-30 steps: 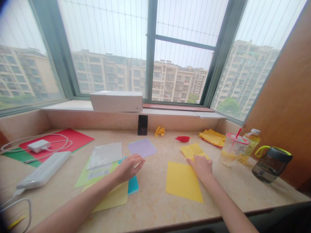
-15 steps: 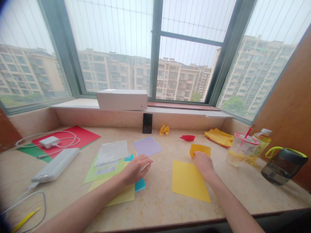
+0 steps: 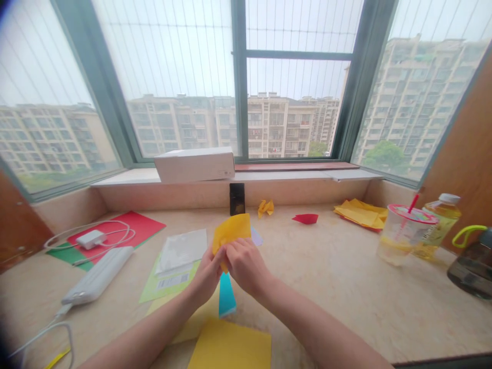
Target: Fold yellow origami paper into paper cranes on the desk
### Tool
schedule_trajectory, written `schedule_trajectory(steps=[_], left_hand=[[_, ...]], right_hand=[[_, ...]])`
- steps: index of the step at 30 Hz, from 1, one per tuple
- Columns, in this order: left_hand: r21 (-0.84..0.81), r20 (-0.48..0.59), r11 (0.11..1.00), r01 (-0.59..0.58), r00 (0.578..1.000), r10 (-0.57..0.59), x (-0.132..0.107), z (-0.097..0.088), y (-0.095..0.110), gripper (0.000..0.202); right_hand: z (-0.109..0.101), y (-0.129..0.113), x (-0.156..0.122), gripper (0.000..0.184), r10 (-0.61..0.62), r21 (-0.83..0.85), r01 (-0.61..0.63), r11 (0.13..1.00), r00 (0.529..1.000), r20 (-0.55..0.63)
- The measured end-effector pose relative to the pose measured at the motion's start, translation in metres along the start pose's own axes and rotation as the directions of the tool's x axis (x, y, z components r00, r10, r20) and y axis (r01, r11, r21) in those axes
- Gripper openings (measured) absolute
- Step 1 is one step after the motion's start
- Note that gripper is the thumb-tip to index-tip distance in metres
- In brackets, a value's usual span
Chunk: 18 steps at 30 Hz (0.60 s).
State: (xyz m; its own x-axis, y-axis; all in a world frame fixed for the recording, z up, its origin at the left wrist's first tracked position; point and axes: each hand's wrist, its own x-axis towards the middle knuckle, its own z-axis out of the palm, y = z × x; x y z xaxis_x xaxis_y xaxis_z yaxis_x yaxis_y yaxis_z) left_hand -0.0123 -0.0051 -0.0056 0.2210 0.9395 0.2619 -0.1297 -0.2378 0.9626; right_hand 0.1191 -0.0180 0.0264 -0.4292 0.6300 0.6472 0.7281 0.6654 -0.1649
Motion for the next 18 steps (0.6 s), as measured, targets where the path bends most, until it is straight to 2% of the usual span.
schedule_trajectory(steps=[3,6,7,8,9,10,11,12,14,15,17,18], left_hand=[[-0.199,-0.087,0.979,0.042,0.994,-0.060,0.008,-0.005,-0.004,0.057],[-0.277,-0.189,0.961,0.022,0.979,-0.077,0.018,-0.011,-0.010,0.046],[-0.277,-0.223,0.961,0.016,0.971,-0.081,0.021,-0.014,-0.012,0.043],[-0.273,-0.271,0.962,0.012,0.958,-0.089,0.024,-0.017,-0.013,0.040],[-0.274,-0.296,0.962,0.012,0.950,-0.096,0.026,-0.019,-0.014,0.039],[-0.278,-0.314,0.961,0.015,0.943,-0.106,0.029,-0.021,-0.015,0.037],[-0.281,-0.327,0.959,0.020,0.938,-0.116,0.031,-0.023,-0.016,0.036],[-0.283,-0.338,0.959,0.024,0.933,-0.123,0.032,-0.023,-0.016,0.036],[-0.279,-0.360,0.960,0.020,0.925,-0.124,0.034,-0.024,-0.015,0.036],[-0.277,-0.366,0.961,0.011,0.923,-0.116,0.035,-0.023,-0.015,0.036],[-0.273,-0.365,0.962,-0.005,0.926,-0.098,0.037,-0.022,-0.015,0.036],[-0.276,-0.356,0.961,-0.006,0.929,-0.097,0.038,-0.021,-0.016,0.036]], right_hand=[[0.003,0.007,-0.004,0.022,-0.055,0.044,0.056,0.997,0.998,-0.010],[-0.011,-0.002,-0.027,0.044,-0.088,0.072,0.087,0.994,0.996,0.008],[-0.017,-0.009,-0.037,0.048,-0.128,0.101,0.123,0.987,0.991,0.040],[-0.022,-0.018,-0.048,0.051,-0.228,0.154,0.212,0.965,0.969,0.095],[-0.028,-0.028,-0.059,0.049,-0.384,0.214,0.346,0.914,0.906,0.179],[-0.032,-0.038,-0.071,0.040,-0.552,0.261,0.498,0.827,0.809,0.203],[-0.035,-0.047,-0.082,0.033,-0.644,0.264,0.595,0.759,0.745,0.173],[-0.037,-0.055,-0.095,0.029,-0.671,0.247,0.628,0.738,0.723,0.164],[-0.035,-0.067,-0.123,0.020,-0.646,0.287,0.600,0.747,0.757,0.099],[-0.031,-0.071,-0.141,0.019,-0.625,0.367,0.556,0.746,0.775,0.095],[-0.013,-0.077,-0.182,0.024,-0.633,0.539,0.489,0.686,0.767,0.109],[0.002,-0.080,-0.205,0.030,-0.533,0.583,0.350,0.733,0.828,0.174]])
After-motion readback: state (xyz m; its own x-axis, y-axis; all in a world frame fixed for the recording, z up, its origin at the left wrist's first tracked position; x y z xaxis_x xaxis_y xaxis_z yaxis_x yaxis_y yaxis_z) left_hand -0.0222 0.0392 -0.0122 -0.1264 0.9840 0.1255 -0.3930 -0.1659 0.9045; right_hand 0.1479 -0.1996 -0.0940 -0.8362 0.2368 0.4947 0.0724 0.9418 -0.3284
